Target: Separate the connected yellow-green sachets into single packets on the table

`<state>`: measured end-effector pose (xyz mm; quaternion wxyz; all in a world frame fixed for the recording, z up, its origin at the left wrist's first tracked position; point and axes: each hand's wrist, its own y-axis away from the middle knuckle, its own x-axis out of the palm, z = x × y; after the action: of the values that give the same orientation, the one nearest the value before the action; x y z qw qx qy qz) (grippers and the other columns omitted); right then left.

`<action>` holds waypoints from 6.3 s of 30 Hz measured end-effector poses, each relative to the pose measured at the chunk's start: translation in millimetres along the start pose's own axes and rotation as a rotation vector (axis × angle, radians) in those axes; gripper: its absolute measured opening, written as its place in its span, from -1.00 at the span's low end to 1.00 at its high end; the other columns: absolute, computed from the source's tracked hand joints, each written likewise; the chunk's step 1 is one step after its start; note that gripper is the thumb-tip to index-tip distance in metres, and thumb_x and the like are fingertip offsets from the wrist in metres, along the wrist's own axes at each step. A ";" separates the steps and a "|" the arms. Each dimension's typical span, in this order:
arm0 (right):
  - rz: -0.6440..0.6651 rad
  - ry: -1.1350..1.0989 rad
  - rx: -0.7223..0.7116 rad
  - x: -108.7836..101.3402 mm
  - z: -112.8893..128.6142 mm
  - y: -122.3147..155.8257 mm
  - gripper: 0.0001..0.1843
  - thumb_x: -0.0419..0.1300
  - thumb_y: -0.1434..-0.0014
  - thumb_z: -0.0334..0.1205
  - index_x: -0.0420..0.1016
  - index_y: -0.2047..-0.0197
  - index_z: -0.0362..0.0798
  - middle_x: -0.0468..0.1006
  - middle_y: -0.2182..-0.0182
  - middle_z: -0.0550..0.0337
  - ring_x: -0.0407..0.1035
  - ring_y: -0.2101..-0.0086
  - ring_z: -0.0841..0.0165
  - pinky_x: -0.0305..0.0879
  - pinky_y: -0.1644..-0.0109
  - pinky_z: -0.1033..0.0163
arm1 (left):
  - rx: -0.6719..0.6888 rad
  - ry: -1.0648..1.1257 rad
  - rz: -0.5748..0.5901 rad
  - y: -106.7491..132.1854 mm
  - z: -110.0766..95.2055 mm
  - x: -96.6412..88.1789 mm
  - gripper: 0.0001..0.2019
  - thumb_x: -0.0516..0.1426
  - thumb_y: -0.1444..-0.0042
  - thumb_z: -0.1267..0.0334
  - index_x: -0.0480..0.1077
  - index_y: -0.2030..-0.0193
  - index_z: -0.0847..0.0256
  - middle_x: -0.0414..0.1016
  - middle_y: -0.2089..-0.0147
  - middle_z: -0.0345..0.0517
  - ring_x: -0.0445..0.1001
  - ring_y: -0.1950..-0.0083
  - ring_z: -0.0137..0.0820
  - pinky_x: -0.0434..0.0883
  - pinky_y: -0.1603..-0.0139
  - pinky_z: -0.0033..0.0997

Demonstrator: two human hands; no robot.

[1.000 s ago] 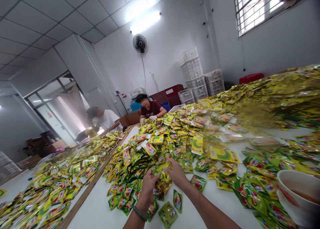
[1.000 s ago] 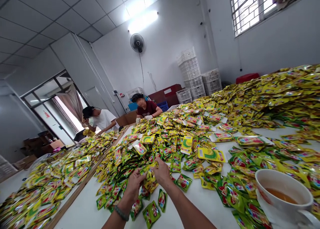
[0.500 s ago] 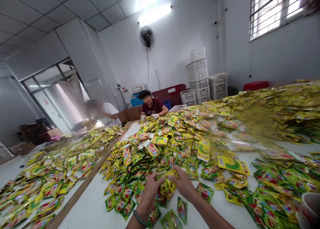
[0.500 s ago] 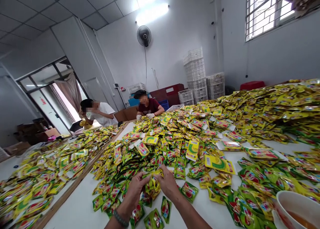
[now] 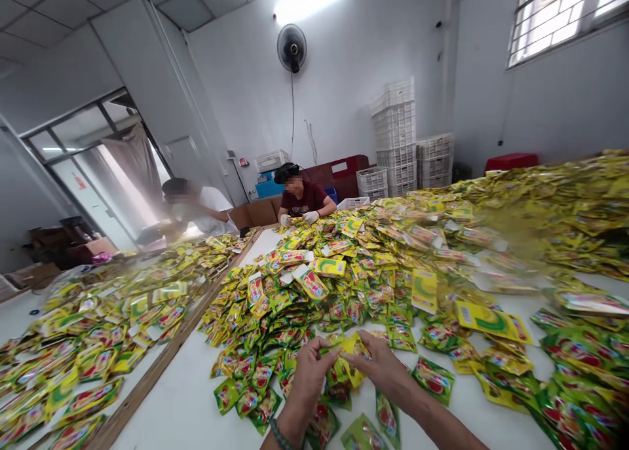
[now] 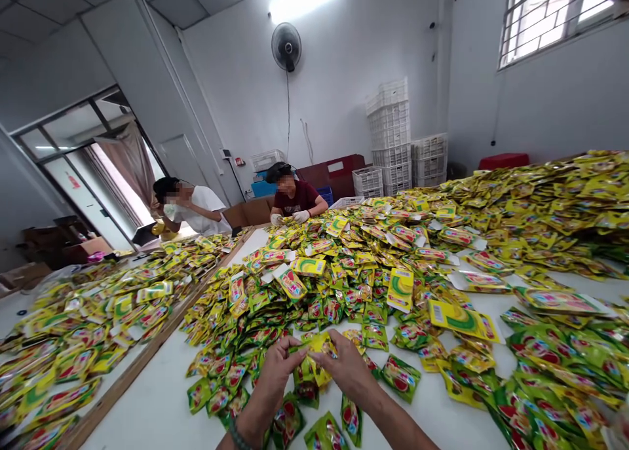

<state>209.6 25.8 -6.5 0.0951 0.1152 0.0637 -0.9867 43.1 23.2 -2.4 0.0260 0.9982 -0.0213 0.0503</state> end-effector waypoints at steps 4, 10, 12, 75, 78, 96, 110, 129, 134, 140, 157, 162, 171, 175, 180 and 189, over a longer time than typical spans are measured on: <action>-0.050 0.126 0.010 3.6 -1.2 1.4 -0.75 0.15 -0.08 -0.01 0.25 0.41 0.01 0.42 0.50 0.25 0.30 0.43 0.33 0.19 0.36 0.28 | -0.048 -0.009 -0.026 3.9 6.0 1.7 -0.69 0.36 0.16 0.04 0.42 0.48 0.22 0.40 0.53 -0.27 0.29 0.48 -0.46 0.23 0.41 -0.46; -0.277 0.205 0.080 -17.3 6.0 1.5 -0.65 0.20 -0.04 0.08 0.24 0.48 0.01 0.32 0.58 0.30 0.17 0.51 0.37 0.08 0.42 0.28 | -0.105 -0.030 -0.057 1.8 0.2 -2.3 -0.68 0.34 0.16 0.02 0.47 0.45 0.24 0.40 0.52 -0.24 0.29 0.49 -0.47 0.26 0.42 -0.46; -0.285 0.063 0.126 -22.9 6.4 -1.9 -0.60 0.22 -0.03 0.15 0.24 0.48 0.01 0.29 0.58 0.32 0.16 0.51 0.39 0.08 0.43 0.29 | -0.105 -0.065 -0.073 -4.3 1.0 -2.8 -0.68 0.35 0.17 0.03 0.50 0.43 0.26 0.42 0.51 -0.22 0.29 0.48 -0.48 0.24 0.44 -0.48; -0.393 -0.102 0.023 -34.6 18.1 -9.1 -0.62 0.23 -0.08 0.09 0.50 0.25 -0.09 0.58 0.35 0.15 0.41 0.32 0.29 0.33 0.23 0.23 | -0.002 -0.375 0.220 -10.2 -28.7 -18.3 -0.67 0.27 -0.02 0.02 0.50 0.17 0.21 0.59 0.32 -0.09 0.53 0.29 -0.28 0.42 0.31 -0.40; -0.257 -0.053 0.077 -31.6 10.8 -8.9 -0.64 0.26 -0.06 0.08 0.49 0.31 -0.08 0.55 0.42 0.19 0.40 0.34 0.29 0.32 0.26 0.24 | -0.034 -0.263 0.190 1.8 -21.4 -13.7 -0.67 0.27 -0.03 0.00 0.47 0.23 0.22 0.55 0.38 -0.15 0.49 0.37 -0.38 0.39 0.36 -0.46; -0.219 0.253 -0.080 -15.7 13.4 -3.1 -0.81 0.30 -0.01 -0.26 0.38 0.54 -0.05 0.39 0.53 0.29 0.27 0.39 0.36 0.13 0.28 0.30 | -0.342 0.072 0.324 2.1 -14.6 -5.7 -0.55 0.42 0.17 0.19 0.50 0.10 0.24 0.63 0.25 -0.14 0.57 0.34 -0.39 0.48 0.27 -0.45; -0.177 0.113 -0.080 -26.1 13.4 -4.1 -0.76 0.35 -0.02 -0.04 0.53 0.45 -0.04 0.56 0.41 0.19 0.39 0.28 0.28 0.25 0.16 0.20 | -0.277 0.031 0.265 4.4 -19.8 -6.9 -0.56 0.44 0.20 0.23 0.53 0.12 0.23 0.66 0.26 -0.14 0.60 0.33 -0.36 0.51 0.27 -0.43; 0.167 0.143 -0.132 -12.9 31.3 6.4 -0.62 0.13 -0.27 -0.01 0.55 0.49 -0.01 0.41 0.55 0.28 0.31 0.40 0.35 0.25 -0.03 0.08 | -0.213 0.083 0.266 3.8 -19.2 -3.5 -0.57 0.43 0.21 0.21 0.51 0.17 0.29 0.63 0.32 -0.11 0.57 0.35 -0.37 0.47 0.28 -0.46; -0.313 0.171 -0.223 -8.4 27.0 4.3 -0.79 0.25 -0.16 -0.05 0.58 0.22 0.02 0.56 0.21 0.09 0.36 0.08 0.19 0.23 -0.09 0.04 | -0.097 0.163 0.069 3.0 -20.3 2.2 -0.33 0.38 0.10 0.13 0.23 -0.14 0.12 0.55 0.42 -0.26 0.54 0.47 -0.37 0.46 0.43 -0.44; -0.036 -0.194 -0.031 3.5 12.5 0.4 -0.67 0.23 -0.15 0.04 0.57 0.15 -0.01 0.57 0.31 0.17 0.42 0.29 0.30 0.36 0.18 0.19 | 0.040 0.064 0.084 7.5 -20.2 1.5 -0.53 0.30 -0.05 0.13 0.26 -0.06 0.10 0.51 0.33 -0.24 0.51 0.37 -0.42 0.44 0.37 -0.50; 0.001 -0.280 0.057 -3.8 24.4 2.3 -0.72 0.33 -0.04 -0.02 0.62 0.33 -0.08 0.62 0.38 0.14 0.43 0.39 0.36 0.33 0.30 0.26 | -0.072 0.096 0.057 7.0 -15.9 -2.0 -0.49 0.38 0.10 0.15 0.27 0.06 0.12 0.44 0.48 -0.38 0.45 0.53 -0.50 0.36 0.48 -0.56; -0.041 -0.456 0.211 -3.7 23.9 0.6 -0.66 0.46 0.18 -0.06 0.63 0.34 -0.08 0.64 0.41 0.16 0.46 0.41 0.36 0.37 0.27 0.25 | -0.096 0.029 0.044 6.3 -18.1 0.1 -0.47 0.39 0.14 0.12 0.36 0.03 0.17 0.49 0.46 -0.29 0.46 0.50 -0.46 0.35 0.47 -0.53; 0.057 -0.439 0.211 -18.4 20.7 -1.6 -0.66 0.44 0.17 0.01 0.66 0.40 -0.08 0.65 0.45 0.16 0.48 0.42 0.32 0.39 0.24 0.21 | -0.089 0.030 0.138 8.3 -25.7 -2.3 -0.56 0.37 0.08 0.15 0.51 0.03 0.19 0.47 0.51 -0.30 0.42 0.50 -0.49 0.38 0.43 -0.51; 0.076 -0.224 0.086 -22.7 17.5 -1.7 -0.75 0.36 0.02 -0.06 0.69 0.33 -0.05 0.67 0.38 0.14 0.50 0.37 0.28 0.36 0.26 0.22 | -0.080 0.025 0.122 9.4 -24.0 -1.5 -0.55 0.35 0.05 0.11 0.52 0.00 0.19 0.53 0.43 -0.23 0.47 0.44 -0.45 0.42 0.39 -0.48; 0.037 -0.021 -0.033 -25.8 15.0 -0.8 -0.82 0.25 -0.07 -0.21 0.70 0.30 0.00 0.68 0.35 0.15 0.51 0.34 0.25 0.35 0.26 0.20 | -0.029 -0.046 0.126 8.8 -18.8 -4.4 -0.60 0.30 -0.04 0.11 0.52 -0.02 0.16 0.53 0.38 -0.22 0.44 0.39 -0.47 0.40 0.34 -0.50; -0.039 0.099 -0.127 -16.0 24.6 4.8 -0.75 0.23 -0.16 -0.09 0.68 0.20 0.01 0.55 0.45 0.18 0.36 0.44 0.36 0.26 0.34 0.27 | -0.020 -0.131 0.177 7.4 -20.2 -3.0 -0.62 0.25 -0.09 0.05 0.46 -0.01 0.16 0.50 0.41 -0.23 0.41 0.44 -0.46 0.35 0.41 -0.51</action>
<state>220.6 20.3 20.6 0.0799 0.1564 0.1330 -0.9754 37.8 17.0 17.8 0.0299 0.9932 -0.1115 -0.0132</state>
